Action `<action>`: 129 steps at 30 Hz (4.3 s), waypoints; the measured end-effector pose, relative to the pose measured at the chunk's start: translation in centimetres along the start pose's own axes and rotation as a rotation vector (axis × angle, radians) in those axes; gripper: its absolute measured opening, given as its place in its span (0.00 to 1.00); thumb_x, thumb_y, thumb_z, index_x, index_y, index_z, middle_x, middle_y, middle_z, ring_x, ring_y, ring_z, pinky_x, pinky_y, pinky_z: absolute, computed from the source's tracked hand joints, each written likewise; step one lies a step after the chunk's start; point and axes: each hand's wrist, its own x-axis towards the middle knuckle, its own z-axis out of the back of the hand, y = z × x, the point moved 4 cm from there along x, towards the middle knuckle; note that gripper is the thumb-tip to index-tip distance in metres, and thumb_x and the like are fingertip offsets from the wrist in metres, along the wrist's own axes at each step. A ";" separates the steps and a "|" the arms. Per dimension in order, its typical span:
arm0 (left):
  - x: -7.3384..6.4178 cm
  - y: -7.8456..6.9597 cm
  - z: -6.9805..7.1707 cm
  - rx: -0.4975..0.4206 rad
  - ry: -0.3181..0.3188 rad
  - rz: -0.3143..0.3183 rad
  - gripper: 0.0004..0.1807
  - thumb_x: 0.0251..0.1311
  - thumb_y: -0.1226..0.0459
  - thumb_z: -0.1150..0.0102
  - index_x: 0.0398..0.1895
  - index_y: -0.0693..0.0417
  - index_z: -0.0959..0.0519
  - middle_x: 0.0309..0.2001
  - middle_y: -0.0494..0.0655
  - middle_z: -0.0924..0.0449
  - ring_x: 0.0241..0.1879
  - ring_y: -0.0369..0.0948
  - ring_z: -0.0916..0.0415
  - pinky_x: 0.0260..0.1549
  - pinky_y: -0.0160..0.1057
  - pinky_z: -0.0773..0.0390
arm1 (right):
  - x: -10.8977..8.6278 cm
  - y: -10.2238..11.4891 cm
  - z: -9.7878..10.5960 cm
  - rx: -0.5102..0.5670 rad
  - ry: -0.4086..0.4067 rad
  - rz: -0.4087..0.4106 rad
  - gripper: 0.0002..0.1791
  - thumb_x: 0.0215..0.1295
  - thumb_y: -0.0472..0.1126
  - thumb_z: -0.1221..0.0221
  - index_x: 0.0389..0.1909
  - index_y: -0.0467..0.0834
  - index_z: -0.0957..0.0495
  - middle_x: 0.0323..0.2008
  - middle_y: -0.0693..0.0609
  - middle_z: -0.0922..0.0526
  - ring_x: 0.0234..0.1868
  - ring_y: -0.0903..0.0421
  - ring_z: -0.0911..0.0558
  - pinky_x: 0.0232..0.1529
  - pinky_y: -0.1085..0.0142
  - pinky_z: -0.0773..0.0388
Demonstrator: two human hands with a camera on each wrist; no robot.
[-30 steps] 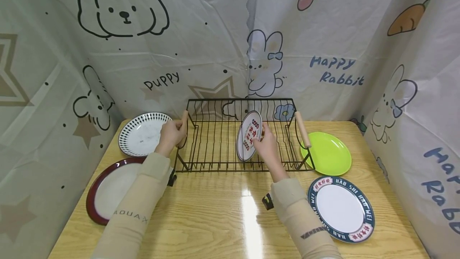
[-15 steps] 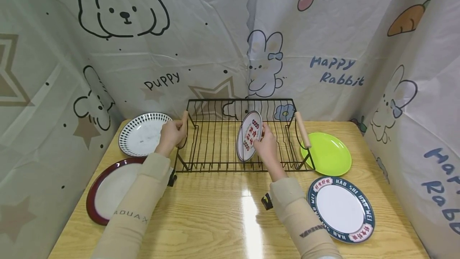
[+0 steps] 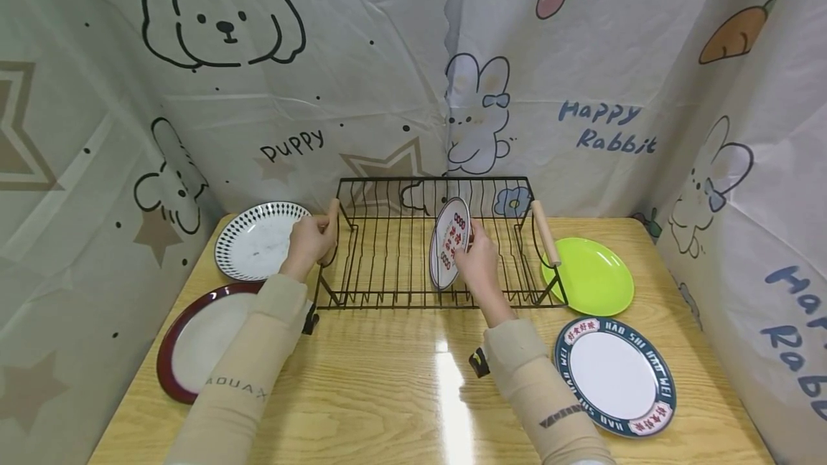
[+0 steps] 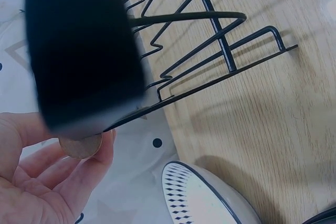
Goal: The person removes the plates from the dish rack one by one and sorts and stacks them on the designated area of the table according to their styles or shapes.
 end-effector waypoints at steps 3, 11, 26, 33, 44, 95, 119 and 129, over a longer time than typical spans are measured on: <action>0.0 0.0 0.0 -0.008 0.004 0.006 0.22 0.55 0.71 0.42 0.56 0.60 0.26 0.52 0.62 0.27 0.49 0.56 0.28 0.44 0.49 0.25 | 0.0 0.3 0.2 -0.008 -0.013 0.010 0.34 0.51 0.25 0.48 0.64 0.36 0.39 0.41 0.36 0.22 0.37 0.44 0.20 0.30 0.58 0.20; -0.1 -0.1 0.1 -0.002 -0.008 -0.013 0.17 0.56 0.71 0.42 0.50 0.60 0.23 0.47 0.62 0.23 0.45 0.55 0.26 0.42 0.49 0.24 | 0.0 1.3 1.5 -0.054 -0.060 0.086 0.33 0.49 0.23 0.47 0.61 0.36 0.35 0.40 0.34 0.21 0.34 0.43 0.20 0.24 0.59 0.21; -0.2 -0.2 0.1 0.019 -0.013 -0.038 0.07 0.57 0.72 0.45 0.38 0.64 0.21 0.42 0.62 0.23 0.38 0.55 0.25 0.36 0.47 0.24 | -0.8 2.8 6.1 -0.087 -0.118 0.243 0.32 0.49 0.21 0.49 0.61 0.37 0.33 0.45 0.33 0.22 0.41 0.40 0.20 0.32 0.52 0.20; 0.0 -0.1 0.0 0.033 -0.024 -0.055 0.05 0.56 0.73 0.46 0.24 0.62 0.29 0.31 0.62 0.24 0.29 0.51 0.28 0.28 0.40 0.33 | -1.7 3.1 9.2 -0.070 -0.196 0.317 0.32 0.49 0.20 0.50 0.59 0.37 0.31 0.45 0.33 0.22 0.40 0.38 0.21 0.33 0.50 0.20; 0.1 0.0 0.0 0.007 -0.021 -0.048 0.08 0.57 0.73 0.45 0.40 0.63 0.22 0.38 0.63 0.22 0.37 0.55 0.24 0.35 0.47 0.25 | -3.9 2.1 15.0 -0.081 -0.334 0.323 0.30 0.52 0.20 0.49 0.58 0.38 0.30 0.48 0.36 0.22 0.45 0.41 0.20 0.38 0.76 0.24; -0.2 0.0 0.0 -0.006 0.003 -0.022 0.19 0.57 0.73 0.46 0.54 0.63 0.26 0.51 0.64 0.26 0.45 0.56 0.26 0.39 0.48 0.23 | -12.0 -25.9 23.3 0.459 -0.349 -0.667 0.46 0.49 0.25 0.38 0.68 0.52 0.47 0.53 0.53 0.24 0.21 0.74 0.24 0.25 0.73 0.21; -0.2 -0.1 0.1 -0.034 0.013 0.010 0.21 0.56 0.74 0.47 0.56 0.61 0.27 0.50 0.63 0.26 0.40 0.54 0.24 0.34 0.45 0.24 | -15.6 -30.2 21.8 0.649 -0.213 -0.860 0.66 0.28 0.31 0.25 0.69 0.56 0.54 0.26 0.75 0.27 0.25 0.67 0.21 0.31 0.70 0.20; -0.3 -0.1 0.0 -0.049 0.023 0.022 0.23 0.57 0.74 0.46 0.58 0.61 0.29 0.52 0.63 0.27 0.44 0.55 0.26 0.36 0.46 0.23 | -17.3 -25.8 21.7 0.328 -0.115 -0.913 0.41 0.49 0.33 0.37 0.66 0.35 0.43 0.13 0.58 0.25 0.09 0.64 0.33 0.09 0.70 0.35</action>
